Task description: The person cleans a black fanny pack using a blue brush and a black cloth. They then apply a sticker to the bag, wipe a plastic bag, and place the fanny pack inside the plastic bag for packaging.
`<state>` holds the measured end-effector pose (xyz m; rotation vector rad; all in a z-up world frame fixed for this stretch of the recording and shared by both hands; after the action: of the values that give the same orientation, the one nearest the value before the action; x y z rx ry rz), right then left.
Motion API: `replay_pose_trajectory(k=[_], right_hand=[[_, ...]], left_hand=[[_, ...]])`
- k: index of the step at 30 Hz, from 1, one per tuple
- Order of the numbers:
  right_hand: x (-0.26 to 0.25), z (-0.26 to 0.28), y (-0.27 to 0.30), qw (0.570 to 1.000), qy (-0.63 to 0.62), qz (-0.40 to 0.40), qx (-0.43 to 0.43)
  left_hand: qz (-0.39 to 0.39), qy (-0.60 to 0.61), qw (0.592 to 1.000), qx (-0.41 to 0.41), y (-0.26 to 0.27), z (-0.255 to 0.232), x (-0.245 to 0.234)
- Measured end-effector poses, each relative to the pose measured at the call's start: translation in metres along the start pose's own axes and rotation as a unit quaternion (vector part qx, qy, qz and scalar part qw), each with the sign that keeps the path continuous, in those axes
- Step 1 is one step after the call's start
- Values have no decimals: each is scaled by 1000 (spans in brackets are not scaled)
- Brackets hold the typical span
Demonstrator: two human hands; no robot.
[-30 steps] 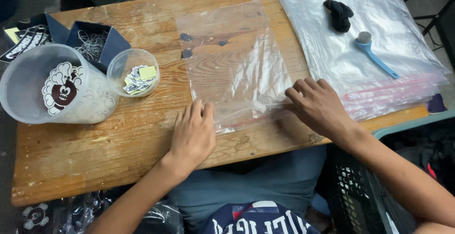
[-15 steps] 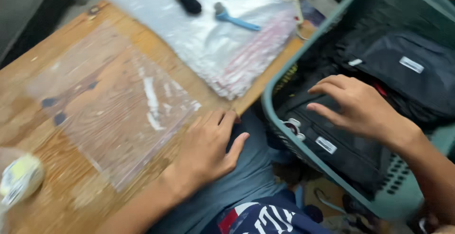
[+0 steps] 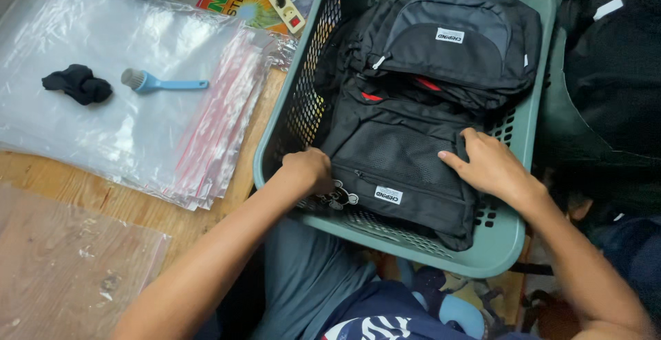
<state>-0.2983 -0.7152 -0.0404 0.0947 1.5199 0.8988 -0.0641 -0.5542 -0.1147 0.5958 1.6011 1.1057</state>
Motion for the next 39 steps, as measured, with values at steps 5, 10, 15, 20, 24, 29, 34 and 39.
replay_pose_trajectory(k=[5, 10, 15, 20, 24, 29, 34, 39], right_hand=[[11, -13, -18, 999, -47, 18, 16], [13, -24, -24, 995, -96, 19, 33], [-5, -9, -1, 928, -372, 5, -11], [-31, -22, -4, 830, -540, -68, -121], [-78, 17, 23, 805, -551, -132, -176], [-91, 122, 45, 766, -605, -67, -209], [-53, 260, 38, 770, -576, 57, -270], [28, 366, 48, 749, -602, 215, -172]], left_hand=[[112, -26, 993, 21, -25, -5, 29], [40, 90, 995, -10, -27, 6, 15], [-49, 231, 970, 53, -23, 7, -10], [-196, 317, 915, 152, 29, 22, -42], [-301, 435, 829, 183, 113, 68, -55], [-339, 550, 757, 104, 234, 153, -18], [-381, 691, 613, 45, 289, 253, 91], [-410, 760, 227, 451, 327, 302, 202]])
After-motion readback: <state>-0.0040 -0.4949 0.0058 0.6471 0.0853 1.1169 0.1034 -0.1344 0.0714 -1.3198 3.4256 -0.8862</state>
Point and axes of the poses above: each hand's wrist, its own y-axis away from the middle knuckle, its own x-axis out of the palm, z = x × y, the point moved 10 cm from there along -y, towards the middle knuckle, and after that the axes turned 7 degrees about z, right-handed, at the moved point
